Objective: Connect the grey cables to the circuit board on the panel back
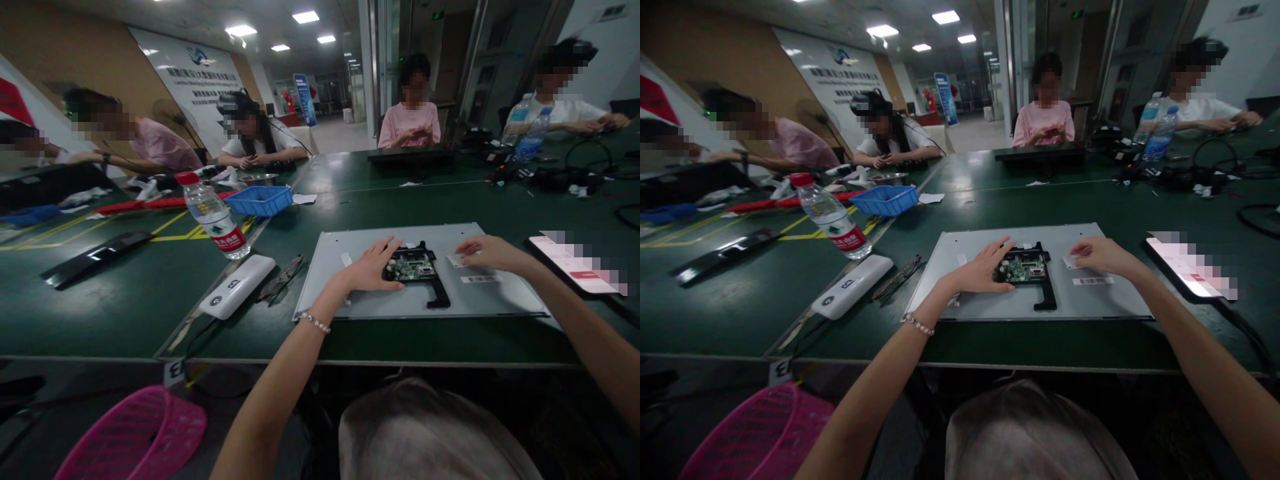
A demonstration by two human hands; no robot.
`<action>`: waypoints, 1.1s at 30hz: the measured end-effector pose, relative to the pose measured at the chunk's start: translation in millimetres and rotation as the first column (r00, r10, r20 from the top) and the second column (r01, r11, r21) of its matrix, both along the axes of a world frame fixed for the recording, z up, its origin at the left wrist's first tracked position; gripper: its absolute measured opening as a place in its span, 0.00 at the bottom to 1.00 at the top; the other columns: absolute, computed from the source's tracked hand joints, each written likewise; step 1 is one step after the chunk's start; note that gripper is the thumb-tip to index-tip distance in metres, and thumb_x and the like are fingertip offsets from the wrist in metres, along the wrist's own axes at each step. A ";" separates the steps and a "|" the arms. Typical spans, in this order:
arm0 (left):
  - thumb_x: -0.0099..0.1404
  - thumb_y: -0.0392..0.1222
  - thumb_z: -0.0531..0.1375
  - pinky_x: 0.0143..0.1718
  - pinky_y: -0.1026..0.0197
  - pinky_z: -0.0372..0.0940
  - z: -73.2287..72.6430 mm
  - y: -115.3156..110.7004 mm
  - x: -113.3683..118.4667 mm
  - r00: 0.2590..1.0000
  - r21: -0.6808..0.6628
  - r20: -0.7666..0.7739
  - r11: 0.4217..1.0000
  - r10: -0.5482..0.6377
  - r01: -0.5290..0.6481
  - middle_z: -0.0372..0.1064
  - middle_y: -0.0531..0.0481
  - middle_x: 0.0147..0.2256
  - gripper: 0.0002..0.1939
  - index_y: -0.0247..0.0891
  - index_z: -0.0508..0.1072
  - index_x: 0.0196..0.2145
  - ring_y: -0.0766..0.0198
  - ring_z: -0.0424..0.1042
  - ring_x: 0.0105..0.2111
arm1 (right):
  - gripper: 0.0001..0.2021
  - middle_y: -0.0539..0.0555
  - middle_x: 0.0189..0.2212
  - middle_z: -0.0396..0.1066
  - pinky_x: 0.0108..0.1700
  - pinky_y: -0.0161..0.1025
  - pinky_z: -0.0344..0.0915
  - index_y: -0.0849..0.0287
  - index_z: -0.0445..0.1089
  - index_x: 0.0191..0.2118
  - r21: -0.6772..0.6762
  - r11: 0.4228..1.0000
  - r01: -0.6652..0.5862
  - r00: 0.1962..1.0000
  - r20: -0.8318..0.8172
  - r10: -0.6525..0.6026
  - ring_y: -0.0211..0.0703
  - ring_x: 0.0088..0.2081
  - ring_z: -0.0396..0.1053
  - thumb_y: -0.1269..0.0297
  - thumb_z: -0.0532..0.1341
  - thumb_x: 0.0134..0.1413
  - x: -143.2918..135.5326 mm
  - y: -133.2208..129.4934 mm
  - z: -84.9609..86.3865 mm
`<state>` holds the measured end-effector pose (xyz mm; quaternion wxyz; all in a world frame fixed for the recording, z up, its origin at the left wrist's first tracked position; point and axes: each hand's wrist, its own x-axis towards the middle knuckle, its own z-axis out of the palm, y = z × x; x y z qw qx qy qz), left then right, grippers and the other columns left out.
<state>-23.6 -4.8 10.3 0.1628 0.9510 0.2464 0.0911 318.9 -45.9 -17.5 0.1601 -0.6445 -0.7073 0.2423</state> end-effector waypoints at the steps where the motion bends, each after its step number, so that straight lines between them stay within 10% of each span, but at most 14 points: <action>1: 0.58 0.59 0.60 0.64 0.45 0.41 -0.2 -0.2 0.0 1.000 0.006 0.001 1.000 -0.001 0.001 0.30 0.40 0.67 0.50 0.40 0.37 0.67 0.46 0.36 0.66 | 0.16 0.57 0.41 0.75 0.48 0.49 0.66 0.56 0.74 0.41 0.007 1.000 0.002 1.000 -0.017 -0.001 0.53 0.44 0.71 0.54 0.62 0.47 -3.3 -1.8 1.7; 17: 0.59 0.60 0.59 0.64 0.47 0.42 -0.1 -6.7 3.6 1.000 0.142 -0.025 0.990 -0.005 0.009 0.38 0.38 0.66 0.48 0.38 0.40 0.66 0.47 0.40 0.65 | 0.13 0.56 0.39 0.76 0.47 0.47 0.67 0.56 0.76 0.39 -0.056 0.998 -0.017 0.909 -0.418 -0.008 0.50 0.41 0.73 0.56 0.63 0.49 -37.5 -17.5 8.0; 33: 0.68 0.53 0.52 0.61 0.47 0.46 11.8 -26.3 46.6 0.987 0.360 -0.049 0.919 -0.153 0.160 0.51 0.40 0.61 0.28 0.42 0.55 0.62 0.51 0.48 0.63 | 0.26 0.54 0.34 0.77 0.43 0.47 0.68 0.55 0.65 0.54 0.096 0.986 -0.140 0.914 -0.370 0.165 0.48 0.37 0.73 0.59 0.62 0.47 -53.8 -16.1 4.7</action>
